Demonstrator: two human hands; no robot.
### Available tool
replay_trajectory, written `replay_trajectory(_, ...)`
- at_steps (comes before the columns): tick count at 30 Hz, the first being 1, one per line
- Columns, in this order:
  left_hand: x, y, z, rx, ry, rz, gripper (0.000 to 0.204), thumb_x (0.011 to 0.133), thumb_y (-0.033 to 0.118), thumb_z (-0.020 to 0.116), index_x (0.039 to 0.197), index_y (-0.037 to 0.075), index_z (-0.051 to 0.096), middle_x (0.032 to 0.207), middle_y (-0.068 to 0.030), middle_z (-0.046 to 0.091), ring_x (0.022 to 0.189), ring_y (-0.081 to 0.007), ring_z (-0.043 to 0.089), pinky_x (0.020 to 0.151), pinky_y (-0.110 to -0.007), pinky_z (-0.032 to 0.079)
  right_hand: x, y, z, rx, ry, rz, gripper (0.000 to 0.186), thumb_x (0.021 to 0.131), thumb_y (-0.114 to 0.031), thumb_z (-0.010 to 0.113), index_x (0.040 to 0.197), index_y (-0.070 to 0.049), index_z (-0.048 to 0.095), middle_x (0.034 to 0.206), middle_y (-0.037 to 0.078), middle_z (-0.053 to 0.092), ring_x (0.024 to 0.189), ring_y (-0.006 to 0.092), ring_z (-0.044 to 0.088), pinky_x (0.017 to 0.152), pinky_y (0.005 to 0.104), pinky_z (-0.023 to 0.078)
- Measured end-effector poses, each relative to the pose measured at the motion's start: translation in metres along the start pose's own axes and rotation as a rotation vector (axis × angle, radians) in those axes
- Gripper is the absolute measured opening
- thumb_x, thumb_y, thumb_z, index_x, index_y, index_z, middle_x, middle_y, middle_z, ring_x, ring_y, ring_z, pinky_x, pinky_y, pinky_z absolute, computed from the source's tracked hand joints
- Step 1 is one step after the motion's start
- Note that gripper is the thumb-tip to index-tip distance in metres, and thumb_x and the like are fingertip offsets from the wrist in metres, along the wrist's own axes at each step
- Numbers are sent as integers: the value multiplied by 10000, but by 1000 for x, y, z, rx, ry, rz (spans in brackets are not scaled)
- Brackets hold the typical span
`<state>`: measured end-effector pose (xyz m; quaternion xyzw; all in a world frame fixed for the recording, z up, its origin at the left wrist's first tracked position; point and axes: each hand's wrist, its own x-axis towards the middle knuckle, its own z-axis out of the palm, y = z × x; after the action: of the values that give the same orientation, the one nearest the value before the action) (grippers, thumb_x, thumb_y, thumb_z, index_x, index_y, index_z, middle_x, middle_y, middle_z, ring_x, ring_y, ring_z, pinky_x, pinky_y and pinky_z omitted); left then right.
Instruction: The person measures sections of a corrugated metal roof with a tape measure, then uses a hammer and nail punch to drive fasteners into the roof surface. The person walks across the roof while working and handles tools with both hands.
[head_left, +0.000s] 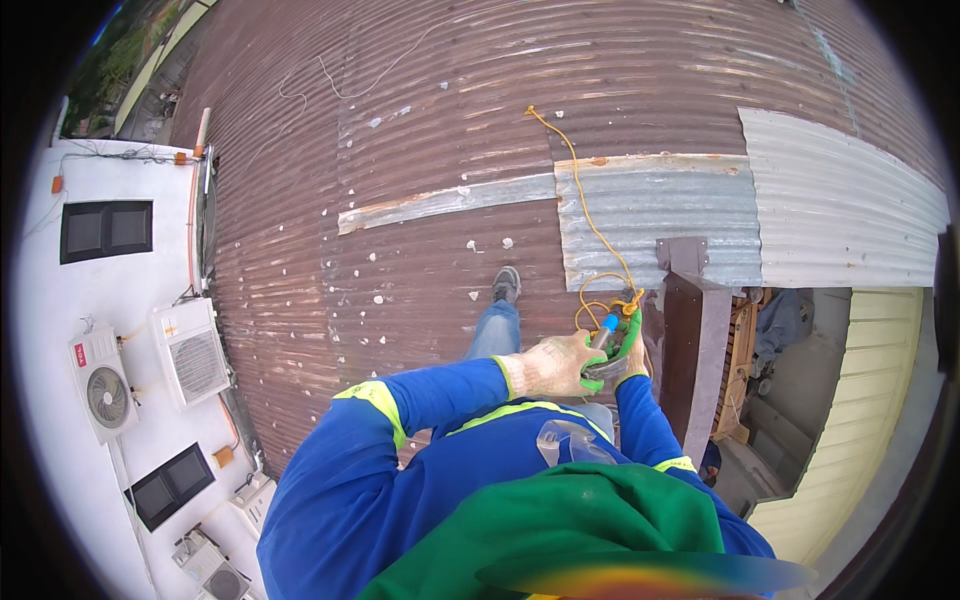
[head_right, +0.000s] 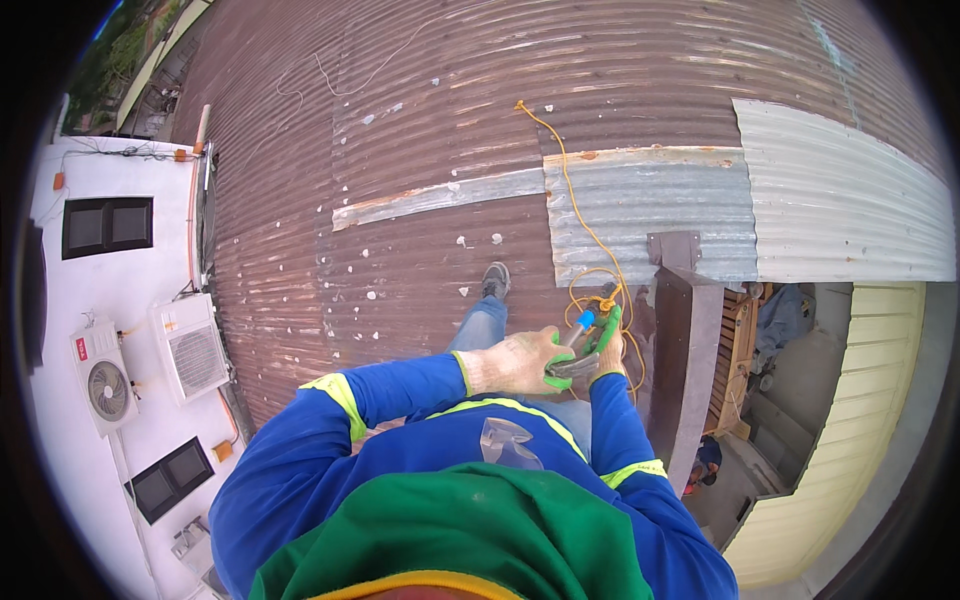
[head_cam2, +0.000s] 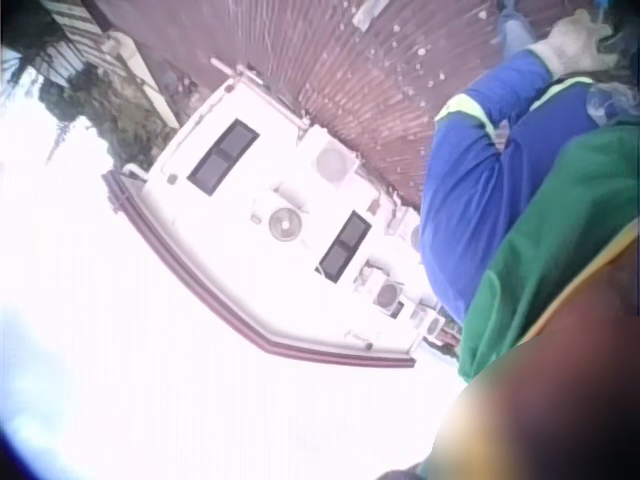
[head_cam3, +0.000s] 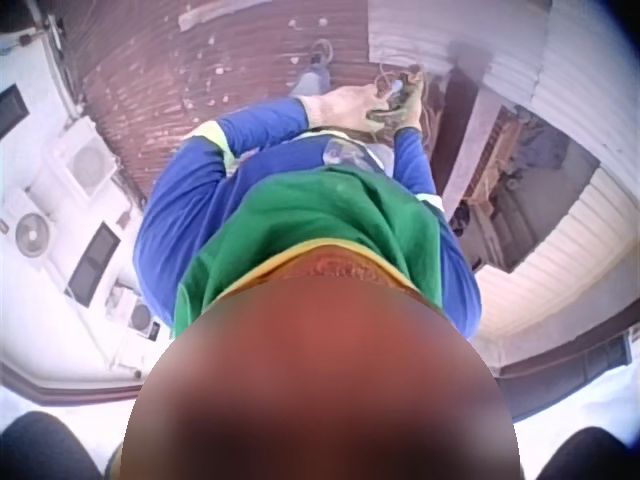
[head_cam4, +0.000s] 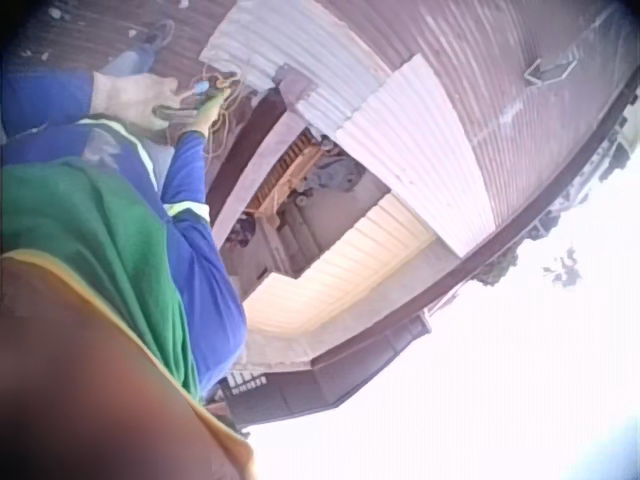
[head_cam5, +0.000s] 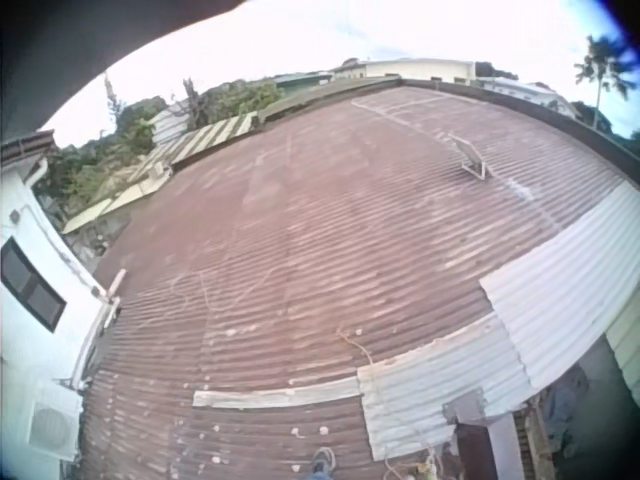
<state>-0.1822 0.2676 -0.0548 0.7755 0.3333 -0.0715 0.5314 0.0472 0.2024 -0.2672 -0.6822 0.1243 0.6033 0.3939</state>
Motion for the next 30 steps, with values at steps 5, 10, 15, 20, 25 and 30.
replay_trajectory(5,15,0,-7,-12,25,108,424,907,415,714,1182,95,684,1157,-298,567,966,-476,714,868,-549,592,-46,-5,33,131,-178,54,698,964,-803,576,1033,-118,691,724,4,587,616,136,578,580,324,527)
replay_trajectory(10,13,-4,-11,241,-181,109,403,888,364,746,1207,120,716,1196,-251,584,965,-425,738,877,-530,596,-33,-35,25,209,-25,13,413,1015,-666,629,1026,-259,699,758,-86,579,566,79,522,409,196,337)
replay_trajectory(15,19,7,-6,467,-244,262,392,842,303,792,1200,152,737,1204,-226,596,988,-378,747,844,-515,597,-14,-29,13,160,-28,-29,445,1008,-626,660,1055,-185,696,778,-39,589,597,118,534,494,275,437)
replay_trajectory(20,3,7,-18,142,-238,197,371,889,344,749,1187,124,727,1180,-231,596,1008,-414,720,901,-538,563,10,-34,0,291,100,-183,484,1023,-628,616,1084,-149,653,784,-5,588,590,153,536,511,372,465)
replay_trajectory(25,-44,-52,-58,-471,-222,-32,526,977,412,728,1352,48,667,1239,-120,631,1112,-240,645,957,-389,534,42,-50,-26,166,134,-93,279,1042,-435,642,1100,-168,700,761,-28,568,525,96,496,440,233,406)
replay_trajectory(30,-109,-175,-67,-1043,206,-395,414,969,239,801,1342,127,661,1012,50,666,834,-42,557,703,-248,472,38,-85,-15,-557,143,-276,379,1010,-67,605,1359,-193,682,772,-30,588,504,73,480,410,246,410)
